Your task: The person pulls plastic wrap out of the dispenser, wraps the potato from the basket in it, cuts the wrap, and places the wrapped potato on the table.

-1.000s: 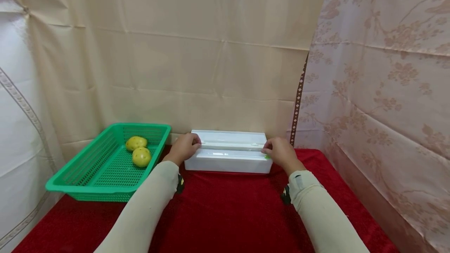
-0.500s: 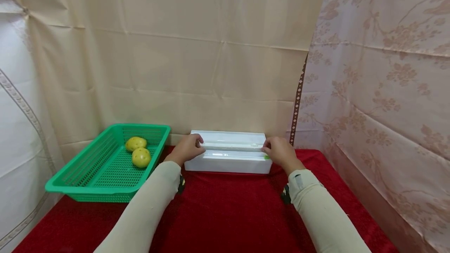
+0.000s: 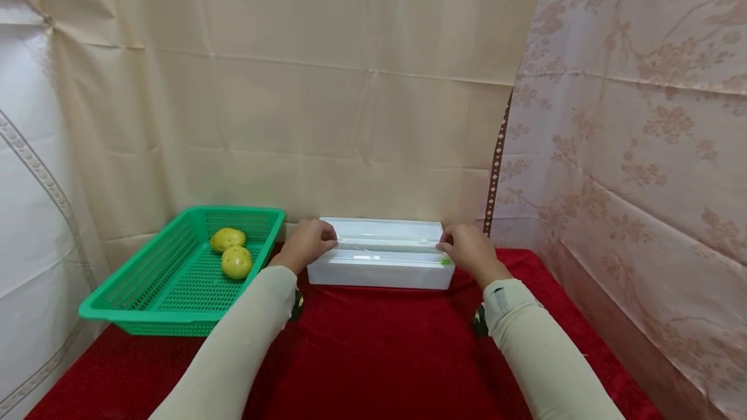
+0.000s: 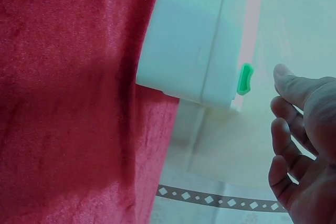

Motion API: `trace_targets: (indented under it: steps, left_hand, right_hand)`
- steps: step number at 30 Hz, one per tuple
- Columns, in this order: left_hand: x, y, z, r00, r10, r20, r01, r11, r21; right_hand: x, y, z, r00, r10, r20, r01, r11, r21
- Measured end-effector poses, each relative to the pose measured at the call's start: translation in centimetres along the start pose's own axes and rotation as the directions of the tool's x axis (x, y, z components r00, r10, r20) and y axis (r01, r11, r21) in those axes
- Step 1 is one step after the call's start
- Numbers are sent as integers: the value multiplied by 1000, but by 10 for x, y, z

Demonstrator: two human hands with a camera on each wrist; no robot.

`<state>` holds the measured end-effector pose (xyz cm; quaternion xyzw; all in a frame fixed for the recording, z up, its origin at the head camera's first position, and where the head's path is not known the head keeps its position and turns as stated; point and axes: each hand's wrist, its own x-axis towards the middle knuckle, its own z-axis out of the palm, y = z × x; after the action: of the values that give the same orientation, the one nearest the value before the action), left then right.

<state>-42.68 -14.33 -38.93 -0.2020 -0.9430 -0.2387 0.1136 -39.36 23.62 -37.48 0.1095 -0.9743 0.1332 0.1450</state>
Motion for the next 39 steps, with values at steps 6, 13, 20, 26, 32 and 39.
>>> trace_targets:
  steps: [6,13,20,26,32,39]
  left_hand:
    - [-2,-2,-9,1000,22,-4,-22,1000,-1]
    - [-3,-4,-15,999,39,9,-39,998,55]
    - [-3,4,-21,997,81,14,-82,984,157]
    - [-4,10,-34,991,103,80,-120,963,242]
    - [-4,10,-49,976,162,143,-197,939,283]
    - [-2,18,-60,976,118,185,-177,923,341]
  right_hand:
    - [0,-2,-5,1000,2,3,-2,1000,-5]
    - [0,-3,-13,1000,-11,2,11,1000,23]
    - [0,-2,-19,1000,-10,-29,11,1000,14]
    - [-1,-3,-24,999,-11,-37,11,1000,8]
    - [-1,-7,-32,998,-16,-61,14,999,-40]
    - [0,-11,-39,998,-15,-65,10,997,-76]
